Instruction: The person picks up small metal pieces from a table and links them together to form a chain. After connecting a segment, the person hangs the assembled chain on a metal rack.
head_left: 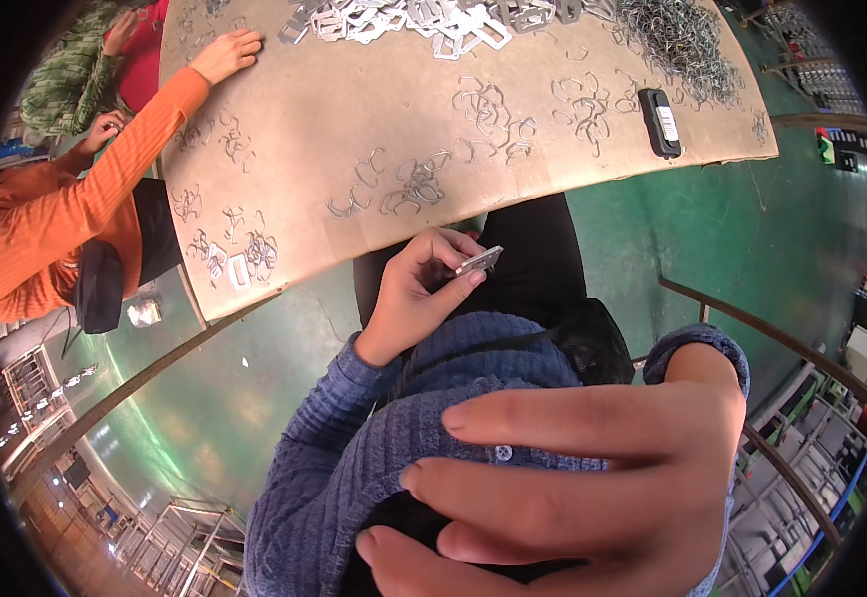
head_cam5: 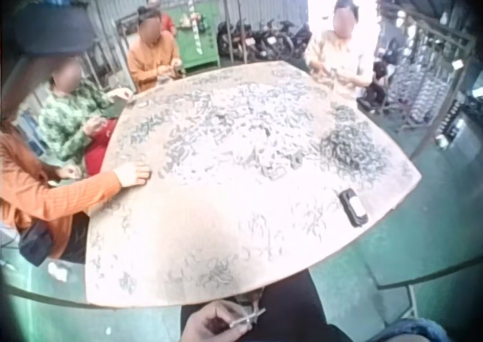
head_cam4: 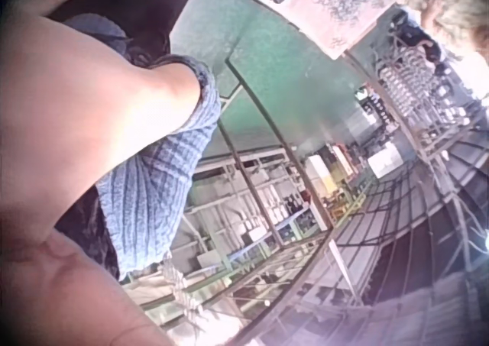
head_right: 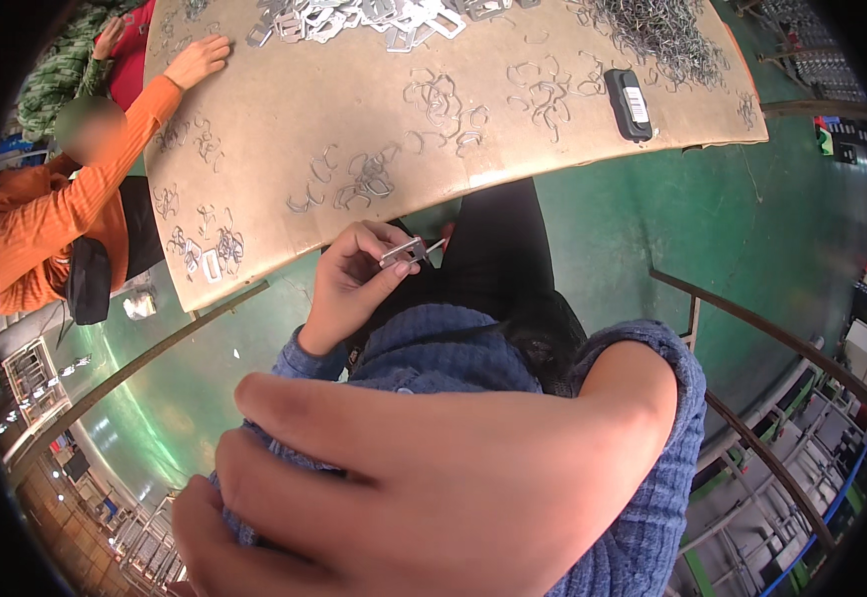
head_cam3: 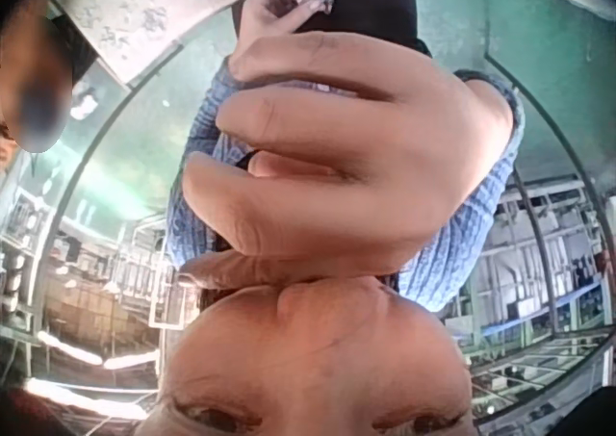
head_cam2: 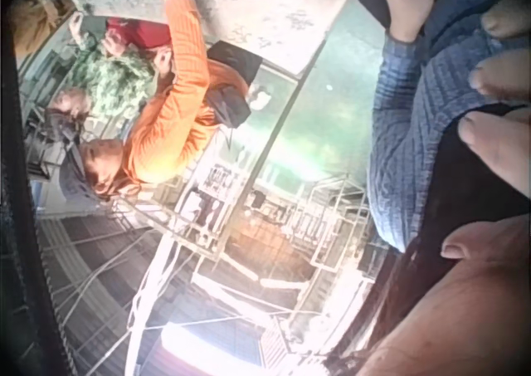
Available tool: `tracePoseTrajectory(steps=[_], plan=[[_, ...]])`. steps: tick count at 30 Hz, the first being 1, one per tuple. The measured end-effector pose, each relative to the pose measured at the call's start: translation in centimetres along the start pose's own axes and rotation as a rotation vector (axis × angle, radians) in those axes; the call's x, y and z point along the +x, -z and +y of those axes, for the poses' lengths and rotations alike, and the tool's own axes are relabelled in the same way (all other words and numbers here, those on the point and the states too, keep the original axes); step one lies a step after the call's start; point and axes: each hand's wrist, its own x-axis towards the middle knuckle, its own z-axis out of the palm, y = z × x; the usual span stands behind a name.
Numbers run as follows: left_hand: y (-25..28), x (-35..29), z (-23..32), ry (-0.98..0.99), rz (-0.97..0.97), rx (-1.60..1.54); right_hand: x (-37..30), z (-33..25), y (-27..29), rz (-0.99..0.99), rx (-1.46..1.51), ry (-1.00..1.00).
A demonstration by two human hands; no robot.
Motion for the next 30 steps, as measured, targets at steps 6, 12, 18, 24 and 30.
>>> tracePoseTrajectory(steps=[6,12,18,24,30], plan=[[0.1,0.3,0.1,0.044,0.018,-0.067,0.3,0.1,-0.9,0.055,-0.066,0.042],[1.3,0.2,-1.1,0.165,-0.048,0.263,-5.1,10.3,-1.5,-0.166,-0.172,-0.307],[1.5,-0.1,-2.1,0.026,0.014,0.073,-14.2,24.5,-3.4,-0.116,-0.350,-1.053],[1.6,-0.2,-1.7,0.045,0.025,0.046,-14.0,26.5,-6.5,-0.210,-0.329,-1.128],[1.1,-0.1,-1.9,0.064,0.060,0.059,-14.3,24.8,-5.7,0.055,-0.385,-0.811]])
